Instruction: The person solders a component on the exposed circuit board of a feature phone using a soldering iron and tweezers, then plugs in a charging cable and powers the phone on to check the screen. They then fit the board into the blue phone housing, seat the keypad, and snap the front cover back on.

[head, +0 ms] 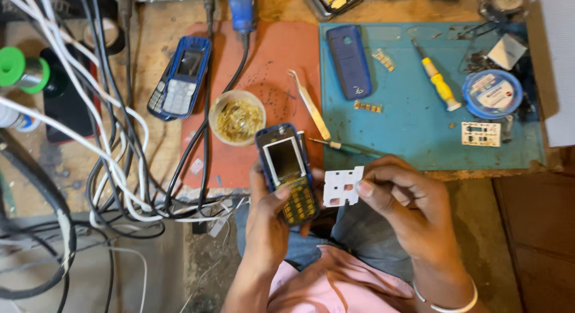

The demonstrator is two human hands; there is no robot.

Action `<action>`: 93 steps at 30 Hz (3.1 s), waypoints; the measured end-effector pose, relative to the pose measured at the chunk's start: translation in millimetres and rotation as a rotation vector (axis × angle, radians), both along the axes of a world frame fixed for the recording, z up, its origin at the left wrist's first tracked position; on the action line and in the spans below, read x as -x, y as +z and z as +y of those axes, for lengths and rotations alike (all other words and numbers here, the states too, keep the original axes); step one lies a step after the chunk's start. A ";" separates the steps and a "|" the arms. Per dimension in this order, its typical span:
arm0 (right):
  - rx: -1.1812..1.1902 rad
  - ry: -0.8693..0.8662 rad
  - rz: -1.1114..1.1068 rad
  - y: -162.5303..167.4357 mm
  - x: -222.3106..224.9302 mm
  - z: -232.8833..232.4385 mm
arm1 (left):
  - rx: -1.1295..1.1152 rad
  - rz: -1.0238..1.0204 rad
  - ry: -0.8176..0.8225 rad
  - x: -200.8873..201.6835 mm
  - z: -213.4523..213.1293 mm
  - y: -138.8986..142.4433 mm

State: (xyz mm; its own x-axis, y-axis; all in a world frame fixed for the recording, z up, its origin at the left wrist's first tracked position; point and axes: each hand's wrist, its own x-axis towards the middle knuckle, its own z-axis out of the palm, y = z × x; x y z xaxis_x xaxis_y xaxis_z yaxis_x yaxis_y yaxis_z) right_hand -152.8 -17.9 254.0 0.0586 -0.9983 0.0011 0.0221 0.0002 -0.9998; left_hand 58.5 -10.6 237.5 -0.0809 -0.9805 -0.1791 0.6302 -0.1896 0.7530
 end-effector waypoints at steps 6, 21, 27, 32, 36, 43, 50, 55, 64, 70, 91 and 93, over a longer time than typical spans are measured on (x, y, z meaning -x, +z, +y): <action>0.046 0.095 -0.062 3.1 -12.7 0.4 | 0.084 0.231 -0.262 -12.8 0.3 -2.8; -0.018 0.105 -0.034 -6.4 -16.7 -6.5 | 0.059 0.290 -0.346 -19.4 -2.9 -8.5; 0.017 0.083 0.034 -6.8 -17.7 -6.5 | 0.084 0.327 -0.368 -20.5 -4.3 -8.6; 0.048 0.068 0.082 -4.9 -18.0 -7.5 | 0.103 0.284 -0.378 -19.9 -5.0 -8.3; 0.050 0.048 0.101 -3.0 -19.0 -6.1 | 0.120 0.272 -0.378 -19.3 -4.4 -8.6; 0.119 0.044 0.139 0.8 -21.6 -4.8 | 0.155 0.278 -0.385 -18.9 -3.4 -11.4; 0.131 0.035 0.161 5.1 -24.1 -3.4 | 0.218 0.269 -0.365 -16.1 -0.7 -11.4; 0.134 0.035 0.154 6.1 -24.2 -3.7 | 0.226 0.180 -0.331 -11.8 0.3 -9.3; 0.153 -0.005 0.280 7.8 -26.2 -3.3 | 0.204 0.115 -0.270 -3.6 0.5 -8.9; 0.249 -0.070 0.417 10.3 -33.4 -4.4 | 0.211 0.112 -0.259 -1.8 1.3 -10.4; 0.281 -0.118 0.547 15.8 -38.7 -5.2 | 0.205 0.098 -0.240 2.1 1.2 -12.9; 0.274 -0.125 0.553 15.9 -39.4 -5.2 | 0.204 0.099 -0.236 2.9 1.6 -14.3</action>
